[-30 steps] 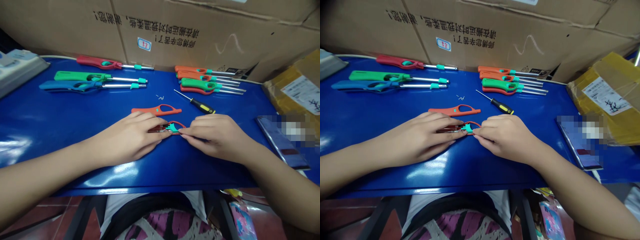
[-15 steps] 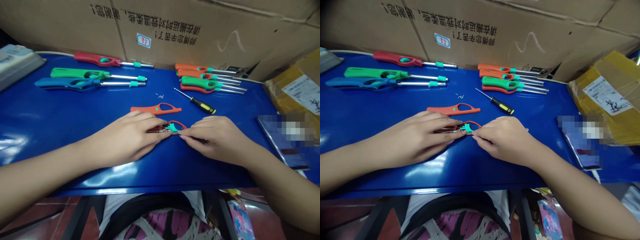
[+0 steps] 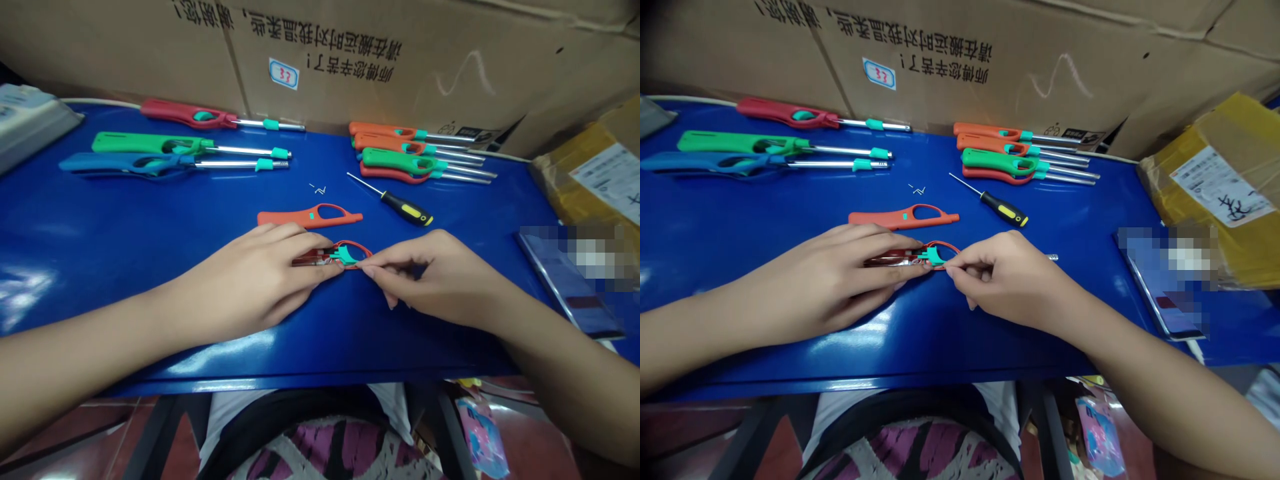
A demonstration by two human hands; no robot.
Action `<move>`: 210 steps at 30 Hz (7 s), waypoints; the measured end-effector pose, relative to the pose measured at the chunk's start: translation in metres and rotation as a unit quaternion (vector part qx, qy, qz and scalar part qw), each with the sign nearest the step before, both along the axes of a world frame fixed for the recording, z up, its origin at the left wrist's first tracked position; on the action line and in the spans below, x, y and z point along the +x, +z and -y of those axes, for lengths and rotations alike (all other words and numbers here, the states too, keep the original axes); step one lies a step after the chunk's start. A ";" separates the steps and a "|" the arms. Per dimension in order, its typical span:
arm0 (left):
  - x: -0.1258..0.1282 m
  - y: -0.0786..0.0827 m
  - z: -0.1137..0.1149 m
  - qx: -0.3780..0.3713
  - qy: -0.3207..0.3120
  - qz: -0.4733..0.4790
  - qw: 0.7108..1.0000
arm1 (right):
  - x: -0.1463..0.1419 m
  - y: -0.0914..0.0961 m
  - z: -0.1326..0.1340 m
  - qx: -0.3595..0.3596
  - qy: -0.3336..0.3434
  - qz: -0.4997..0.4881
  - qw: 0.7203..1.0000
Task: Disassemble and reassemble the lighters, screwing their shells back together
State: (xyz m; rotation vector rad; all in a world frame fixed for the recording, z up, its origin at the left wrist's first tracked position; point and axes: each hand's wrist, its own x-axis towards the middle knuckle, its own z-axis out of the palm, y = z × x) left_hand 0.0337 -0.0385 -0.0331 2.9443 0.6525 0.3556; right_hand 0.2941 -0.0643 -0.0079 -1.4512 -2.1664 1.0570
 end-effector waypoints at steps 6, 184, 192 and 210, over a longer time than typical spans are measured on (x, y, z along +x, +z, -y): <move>0.003 0.001 0.003 -0.045 0.027 0.013 0.999 | -0.002 0.004 -0.001 -0.091 -0.026 -0.005 0.995; -0.003 0.013 0.000 -0.140 0.161 0.047 0.976 | 0.007 -0.032 -0.023 0.206 0.093 0.003 0.974; -0.005 0.010 0.002 -0.126 0.135 0.038 0.982 | 0.007 -0.034 -0.022 0.248 0.107 0.029 0.962; 0.000 0.013 -0.002 -0.169 0.076 0.031 0.982 | 0.010 -0.019 -0.013 0.314 0.135 0.081 0.936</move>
